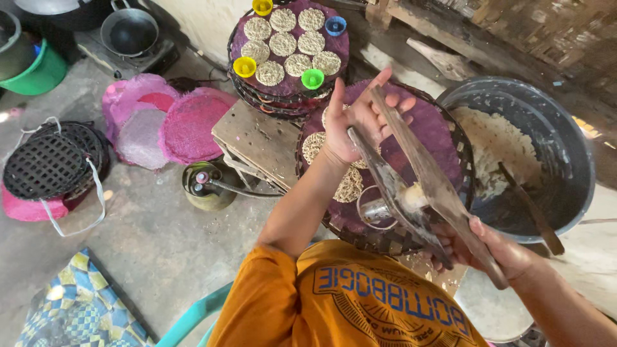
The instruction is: The person scoops dough from a large basin into a wooden hand press, squeezes the press to extrude noodle-like strands onto round mesh trays, and uses a plastic ring to shape the discs. Filled trays are stacked aside and the press is refilled repeatedly.
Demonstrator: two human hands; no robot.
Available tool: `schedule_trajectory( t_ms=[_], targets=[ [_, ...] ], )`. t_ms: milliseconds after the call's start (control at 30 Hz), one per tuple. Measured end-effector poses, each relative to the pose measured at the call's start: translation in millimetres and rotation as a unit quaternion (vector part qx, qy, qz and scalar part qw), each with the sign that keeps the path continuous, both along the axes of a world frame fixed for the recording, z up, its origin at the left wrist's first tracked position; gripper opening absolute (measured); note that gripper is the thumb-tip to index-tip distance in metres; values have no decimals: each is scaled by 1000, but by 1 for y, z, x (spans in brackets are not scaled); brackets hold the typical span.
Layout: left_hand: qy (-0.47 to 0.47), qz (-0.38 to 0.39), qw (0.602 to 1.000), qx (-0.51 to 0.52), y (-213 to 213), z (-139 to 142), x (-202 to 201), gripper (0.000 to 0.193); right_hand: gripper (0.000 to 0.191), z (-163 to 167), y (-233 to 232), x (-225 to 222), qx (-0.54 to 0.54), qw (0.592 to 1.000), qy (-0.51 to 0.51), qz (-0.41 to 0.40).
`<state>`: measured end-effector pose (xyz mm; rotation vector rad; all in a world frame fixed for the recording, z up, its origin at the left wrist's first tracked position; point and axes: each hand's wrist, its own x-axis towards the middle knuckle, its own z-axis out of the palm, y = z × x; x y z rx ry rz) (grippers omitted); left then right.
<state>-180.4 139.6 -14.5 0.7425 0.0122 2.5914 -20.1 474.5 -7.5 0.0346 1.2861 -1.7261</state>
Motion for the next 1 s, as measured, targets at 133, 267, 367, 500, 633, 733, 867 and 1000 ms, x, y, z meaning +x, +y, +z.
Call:
schedule_trajectory(
  t_ms=[133, 267, 367, 500, 633, 733, 867, 1000],
  targets=[
    [-83, 42, 996, -6, 19, -30, -3, 73, 93, -10, 23, -9, 65, 998, -23, 10],
    [-99, 81, 992, -17, 35, -51, -3, 62, 86, -25, 45, -10, 171, 984, -41, -8],
    [-127, 82, 988, -36, 38, -60, 2, 58, 77, -37, 52, -5, 222, 973, -56, -41],
    [-142, 87, 985, -45, 22, -64, 6, 56, 69, -50, 44, -1, 258, 964, -46, -50],
    [-135, 105, 983, -69, -1, -58, -6, 57, 75, -51, 19, -12, 179, 983, 10, 35],
    [-111, 106, 986, -66, -8, -51, -21, 57, 68, -41, -1, -23, 238, 970, 34, 13],
    [-102, 108, 987, -62, -1, -45, -34, 55, 58, -20, -12, -29, 253, 963, 94, -22],
    [-136, 102, 983, -72, 19, -46, -33, 54, 60, -5, -5, -23, 269, 949, 165, 11]
  ],
)
